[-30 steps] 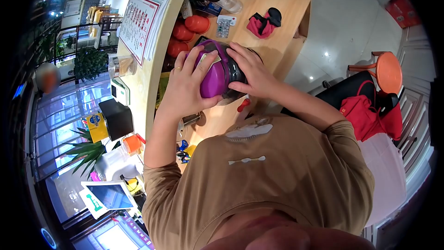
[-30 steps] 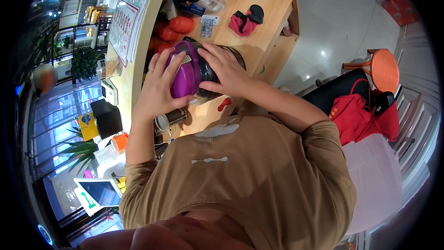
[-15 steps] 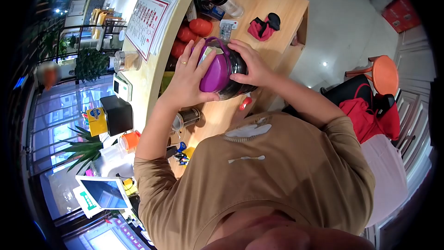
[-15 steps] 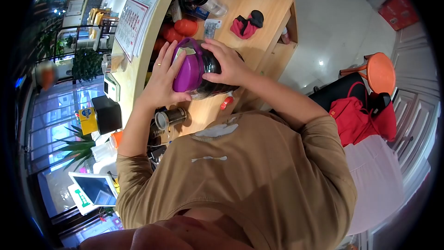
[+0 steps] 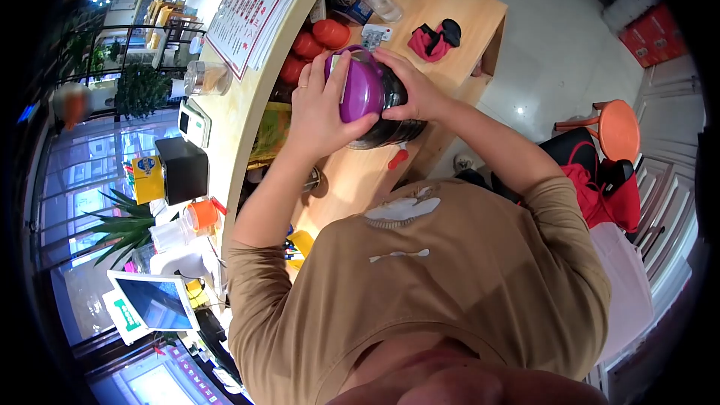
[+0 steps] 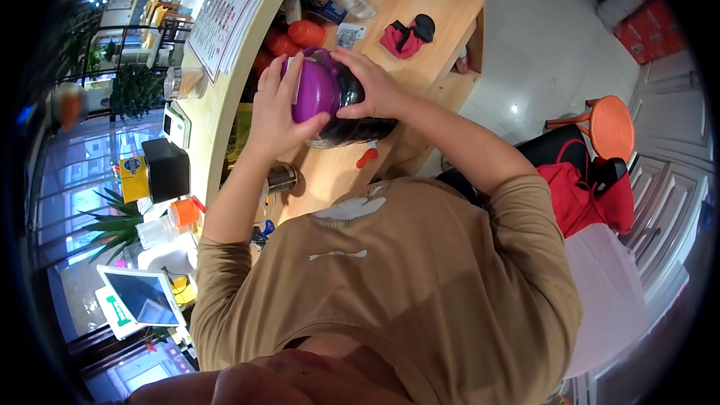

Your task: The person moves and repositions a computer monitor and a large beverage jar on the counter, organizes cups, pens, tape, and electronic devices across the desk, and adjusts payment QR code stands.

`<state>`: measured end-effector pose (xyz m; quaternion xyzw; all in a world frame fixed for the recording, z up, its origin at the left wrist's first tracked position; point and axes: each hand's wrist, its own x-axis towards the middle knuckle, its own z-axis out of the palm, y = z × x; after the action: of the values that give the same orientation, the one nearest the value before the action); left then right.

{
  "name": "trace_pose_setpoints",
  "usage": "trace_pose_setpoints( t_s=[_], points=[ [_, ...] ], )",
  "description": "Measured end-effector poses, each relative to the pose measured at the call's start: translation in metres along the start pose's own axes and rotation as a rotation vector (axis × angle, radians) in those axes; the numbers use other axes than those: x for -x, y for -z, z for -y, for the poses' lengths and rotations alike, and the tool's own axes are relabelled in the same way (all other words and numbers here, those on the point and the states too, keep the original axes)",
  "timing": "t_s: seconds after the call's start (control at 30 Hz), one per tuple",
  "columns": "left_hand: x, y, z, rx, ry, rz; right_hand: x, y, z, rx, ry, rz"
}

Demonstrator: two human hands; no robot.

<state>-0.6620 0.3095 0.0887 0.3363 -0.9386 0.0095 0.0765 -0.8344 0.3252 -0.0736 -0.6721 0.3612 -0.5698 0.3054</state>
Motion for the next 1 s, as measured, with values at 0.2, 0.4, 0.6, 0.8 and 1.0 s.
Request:
trace_pose_setpoints(
  t_s=[0.2, 0.4, 0.6, 0.8, 1.0],
  points=[
    [-0.001, -0.006, -0.019, -0.064, 0.299, 0.009, 0.0, 0.002, 0.001, -0.016, -0.016, 0.013],
    [-0.001, -0.005, -0.014, -0.08, 0.245, 0.045, 0.002, -0.001, 0.0, 0.007, 0.01, -0.012],
    [0.0, -0.001, -0.007, -0.042, 0.179, 0.068, 0.004, -0.004, 0.003, 0.041, -0.01, -0.019],
    [-0.002, 0.009, 0.005, 0.075, 0.015, 0.145, 0.006, -0.004, 0.003, 0.029, -0.017, -0.019],
    [-0.012, 0.02, 0.027, 0.171, -0.263, 0.232, 0.005, -0.006, 0.003, 0.034, -0.02, -0.038]
  ],
)
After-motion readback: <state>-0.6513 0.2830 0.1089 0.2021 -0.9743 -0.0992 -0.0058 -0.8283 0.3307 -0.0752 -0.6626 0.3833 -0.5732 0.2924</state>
